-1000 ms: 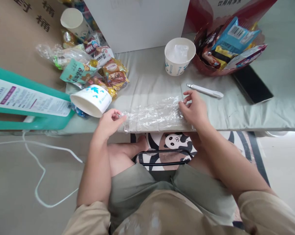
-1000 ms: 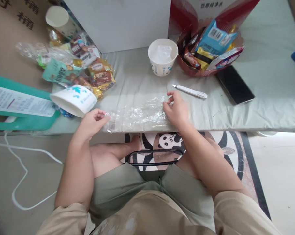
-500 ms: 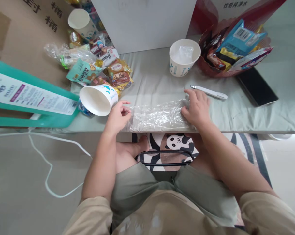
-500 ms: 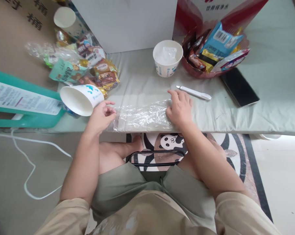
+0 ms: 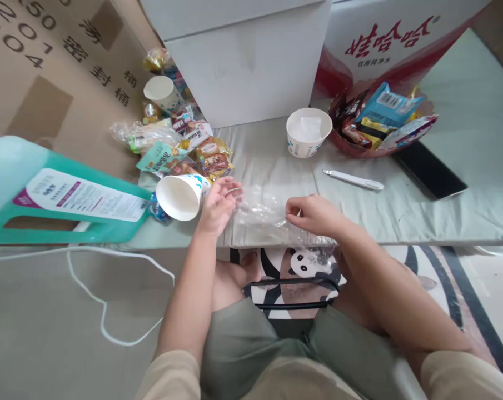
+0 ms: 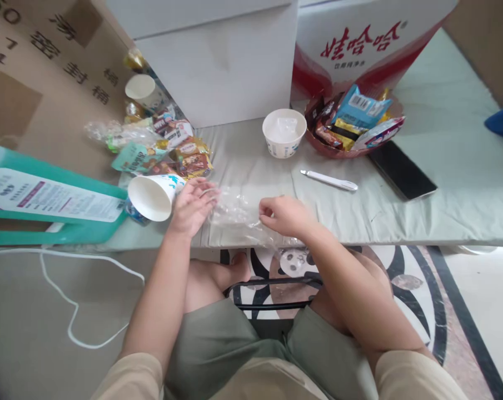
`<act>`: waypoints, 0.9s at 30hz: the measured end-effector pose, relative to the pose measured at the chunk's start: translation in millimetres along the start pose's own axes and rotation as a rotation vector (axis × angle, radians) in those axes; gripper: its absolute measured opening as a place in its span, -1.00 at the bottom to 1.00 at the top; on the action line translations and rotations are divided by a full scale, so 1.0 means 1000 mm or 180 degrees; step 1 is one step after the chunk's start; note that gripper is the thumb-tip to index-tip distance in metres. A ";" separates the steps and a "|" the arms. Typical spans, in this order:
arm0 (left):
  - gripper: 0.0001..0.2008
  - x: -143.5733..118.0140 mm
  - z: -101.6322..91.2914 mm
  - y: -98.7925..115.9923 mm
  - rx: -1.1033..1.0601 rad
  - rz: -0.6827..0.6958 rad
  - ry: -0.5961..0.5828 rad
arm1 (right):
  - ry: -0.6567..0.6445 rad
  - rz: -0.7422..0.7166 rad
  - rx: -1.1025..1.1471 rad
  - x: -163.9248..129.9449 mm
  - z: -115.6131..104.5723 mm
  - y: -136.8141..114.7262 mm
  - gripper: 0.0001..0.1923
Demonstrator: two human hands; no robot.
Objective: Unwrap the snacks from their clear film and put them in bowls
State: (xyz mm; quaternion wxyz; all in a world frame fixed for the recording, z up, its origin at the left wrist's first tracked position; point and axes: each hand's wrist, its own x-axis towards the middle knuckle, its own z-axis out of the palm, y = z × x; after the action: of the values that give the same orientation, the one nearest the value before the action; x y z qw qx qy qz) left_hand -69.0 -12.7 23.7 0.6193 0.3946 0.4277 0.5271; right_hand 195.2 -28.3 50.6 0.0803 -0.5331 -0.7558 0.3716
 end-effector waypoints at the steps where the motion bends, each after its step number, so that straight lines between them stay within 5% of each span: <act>1: -0.48 0.004 0.001 -0.001 -0.0243 -0.0039 0.0112 | 0.0116 -0.0013 0.0557 0.002 0.000 0.004 -0.92; 5: -0.28 0.012 0.025 -0.010 -0.0690 -0.0711 -0.0181 | 0.0891 0.0429 0.2398 0.010 0.013 0.017 -0.82; 7: -0.15 0.013 0.044 -0.017 -0.0681 -0.1021 -0.0627 | 0.1131 0.0571 0.2590 0.013 0.022 0.020 -0.78; 10: -0.22 0.014 0.065 -0.026 -0.0268 -0.1065 -0.0931 | 0.1291 0.0502 0.2543 0.015 0.030 0.020 -0.74; 17: -0.31 0.016 0.074 -0.036 0.0359 -0.0954 -0.0702 | 0.1749 0.0634 0.1843 0.014 0.028 0.022 -0.74; 22: -0.69 0.015 0.078 -0.036 0.0859 -0.0913 -0.0138 | 0.1837 0.0486 0.2846 0.015 0.032 0.030 -0.47; 27: -0.62 0.019 0.072 -0.026 0.0281 -0.1156 -0.0261 | 0.1349 0.0422 0.3847 0.012 0.031 0.035 -0.55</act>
State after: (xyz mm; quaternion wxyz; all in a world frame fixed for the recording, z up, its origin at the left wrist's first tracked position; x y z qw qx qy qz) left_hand 8.5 -0.2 20.4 0.7032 0.3588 0.4891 0.3710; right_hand 200.7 -27.5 2.4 0.4910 -0.5014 -0.3463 0.6226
